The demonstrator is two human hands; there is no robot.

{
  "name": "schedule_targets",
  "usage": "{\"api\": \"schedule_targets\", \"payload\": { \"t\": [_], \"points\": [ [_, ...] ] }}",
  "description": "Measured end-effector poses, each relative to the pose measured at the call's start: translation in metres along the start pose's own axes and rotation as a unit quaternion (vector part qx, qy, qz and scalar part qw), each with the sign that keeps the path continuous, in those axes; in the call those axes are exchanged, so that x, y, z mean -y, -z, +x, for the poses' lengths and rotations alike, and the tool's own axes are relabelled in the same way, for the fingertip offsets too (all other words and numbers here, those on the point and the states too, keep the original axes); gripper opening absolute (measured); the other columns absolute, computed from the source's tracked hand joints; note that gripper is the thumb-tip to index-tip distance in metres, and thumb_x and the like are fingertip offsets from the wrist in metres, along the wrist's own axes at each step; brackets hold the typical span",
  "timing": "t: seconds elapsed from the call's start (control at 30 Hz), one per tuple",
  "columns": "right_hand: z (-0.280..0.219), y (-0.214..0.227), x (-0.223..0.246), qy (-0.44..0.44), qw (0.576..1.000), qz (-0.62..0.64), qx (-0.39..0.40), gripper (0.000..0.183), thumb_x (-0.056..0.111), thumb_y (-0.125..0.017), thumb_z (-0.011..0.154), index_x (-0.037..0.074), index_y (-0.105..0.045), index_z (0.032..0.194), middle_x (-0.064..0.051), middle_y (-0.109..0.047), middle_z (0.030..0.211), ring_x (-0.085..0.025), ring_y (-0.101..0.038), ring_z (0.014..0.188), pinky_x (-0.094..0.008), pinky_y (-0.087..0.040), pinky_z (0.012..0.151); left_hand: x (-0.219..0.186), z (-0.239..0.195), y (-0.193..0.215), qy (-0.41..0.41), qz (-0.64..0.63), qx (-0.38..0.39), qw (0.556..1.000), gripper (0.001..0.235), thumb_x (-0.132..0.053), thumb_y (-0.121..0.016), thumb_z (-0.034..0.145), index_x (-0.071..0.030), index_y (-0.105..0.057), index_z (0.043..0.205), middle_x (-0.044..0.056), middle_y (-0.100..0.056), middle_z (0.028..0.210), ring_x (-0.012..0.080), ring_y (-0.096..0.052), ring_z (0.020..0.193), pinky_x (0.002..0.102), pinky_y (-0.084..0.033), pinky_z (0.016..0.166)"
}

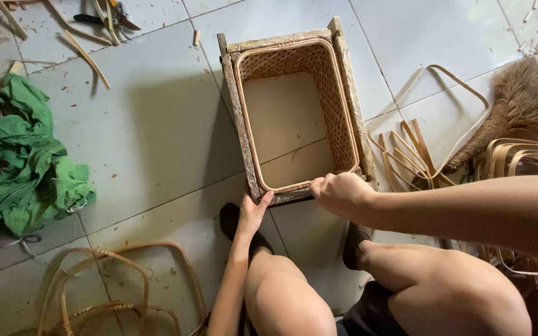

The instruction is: The person assembles a rectangular woven basket by fitting a woven insert into a wooden mold, tapping it with a hammer, and inserting a handle frame. The person removes the finished basket and repeats the process with a second basket.

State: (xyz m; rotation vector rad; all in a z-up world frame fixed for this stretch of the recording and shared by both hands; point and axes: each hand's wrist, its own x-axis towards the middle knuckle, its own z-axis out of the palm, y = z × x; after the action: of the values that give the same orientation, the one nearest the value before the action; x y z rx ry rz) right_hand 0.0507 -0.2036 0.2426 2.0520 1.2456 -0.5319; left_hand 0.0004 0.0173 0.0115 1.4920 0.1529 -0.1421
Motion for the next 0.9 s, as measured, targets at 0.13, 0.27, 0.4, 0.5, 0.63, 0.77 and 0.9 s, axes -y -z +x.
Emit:
{"api": "schedule_targets", "payload": {
  "t": [0.13, 0.27, 0.4, 0.5, 0.63, 0.77, 0.9],
  "points": [
    [0.001, -0.007, 0.0, -0.023, 0.998, -0.009, -0.053, 0.047, 0.015, -0.064, 0.087, -0.011, -0.052, 0.124, -0.012, -0.07, 0.082, -0.021, -0.071, 0.071, -0.031, -0.056, 0.054, -0.006, 0.0, 0.001, -0.015, -0.03, 0.027, 0.999, 0.063, -0.037, -0.07, 0.097, 0.003, -0.052, 0.142, 0.013, -0.066, 0.129, 0.0195, -0.06, 0.115, 0.033, -0.048, 0.104],
    [0.003, -0.014, -0.009, 0.013, 0.998, -0.049, -0.046, 0.05, 0.016, -0.065, 0.084, -0.012, -0.052, 0.123, -0.012, -0.069, 0.082, -0.02, -0.07, 0.07, -0.03, -0.056, 0.052, -0.013, -0.001, 0.002, -0.056, 0.002, 0.025, 0.998, 0.067, -0.038, -0.068, 0.098, 0.002, -0.045, 0.146, 0.011, -0.063, 0.136, 0.0191, -0.058, 0.124, 0.034, -0.043, 0.108],
    [0.003, -0.009, -0.01, 0.002, 0.998, -0.01, -0.066, 0.046, 0.016, -0.063, 0.086, -0.01, -0.052, 0.123, -0.012, -0.069, 0.081, -0.022, -0.071, 0.066, -0.032, -0.057, 0.05, -0.009, -0.001, 0.003, -0.033, 0.004, 0.028, 0.999, 0.069, -0.04, -0.067, 0.098, 0.001, -0.044, 0.148, 0.012, -0.062, 0.137, 0.0208, -0.058, 0.123, 0.035, -0.045, 0.107],
    [0.001, 0.016, -0.015, -0.015, 0.994, 0.099, 0.031, 0.039, 0.015, -0.058, 0.093, -0.009, -0.052, 0.123, -0.014, -0.069, 0.081, -0.026, -0.072, 0.069, -0.037, -0.058, 0.054, 0.001, 0.0, 0.002, -0.036, -0.005, 0.023, 0.999, 0.072, -0.044, -0.068, 0.097, 0.003, -0.045, 0.147, 0.015, -0.064, 0.134, 0.0213, -0.06, 0.119, 0.034, -0.047, 0.105],
    [0.006, 0.071, -0.052, 0.093, 0.962, 0.171, 0.191, 0.046, 0.025, -0.035, 0.111, -0.008, -0.031, 0.143, -0.017, -0.07, 0.083, -0.03, -0.075, 0.072, -0.041, -0.062, 0.053, 0.022, 0.005, 0.003, 0.05, 0.081, -0.018, 0.995, 0.067, -0.048, -0.073, 0.092, 0.01, -0.057, 0.122, 0.018, -0.073, 0.114, 0.022, -0.067, 0.106, 0.035, -0.053, 0.094],
    [0.022, 0.105, -0.108, -0.108, 0.841, 0.523, 0.086, 0.043, 0.037, -0.026, 0.109, 0.012, -0.036, 0.143, -0.018, -0.069, 0.086, -0.027, -0.071, 0.065, -0.038, -0.059, 0.049, 0.034, 0.002, -0.003, 0.086, 0.099, -0.048, 0.99, 0.063, -0.05, -0.075, 0.089, 0.01, -0.064, 0.106, 0.018, -0.076, 0.099, 0.0223, -0.072, 0.094, 0.037, -0.058, 0.086],
    [0.074, 0.111, -0.128, -0.188, 0.728, 0.659, -0.029, 0.05, 0.034, -0.03, 0.108, 0.019, -0.022, 0.155, -0.018, -0.066, 0.095, -0.022, -0.065, 0.059, -0.036, -0.056, 0.045, 0.026, 0.001, -0.006, 0.029, 0.097, -0.058, 0.993, 0.062, -0.048, -0.075, 0.09, 0.009, -0.064, 0.113, 0.019, -0.075, 0.104, 0.0222, -0.071, 0.097, 0.038, -0.055, 0.089]
  ]
}}
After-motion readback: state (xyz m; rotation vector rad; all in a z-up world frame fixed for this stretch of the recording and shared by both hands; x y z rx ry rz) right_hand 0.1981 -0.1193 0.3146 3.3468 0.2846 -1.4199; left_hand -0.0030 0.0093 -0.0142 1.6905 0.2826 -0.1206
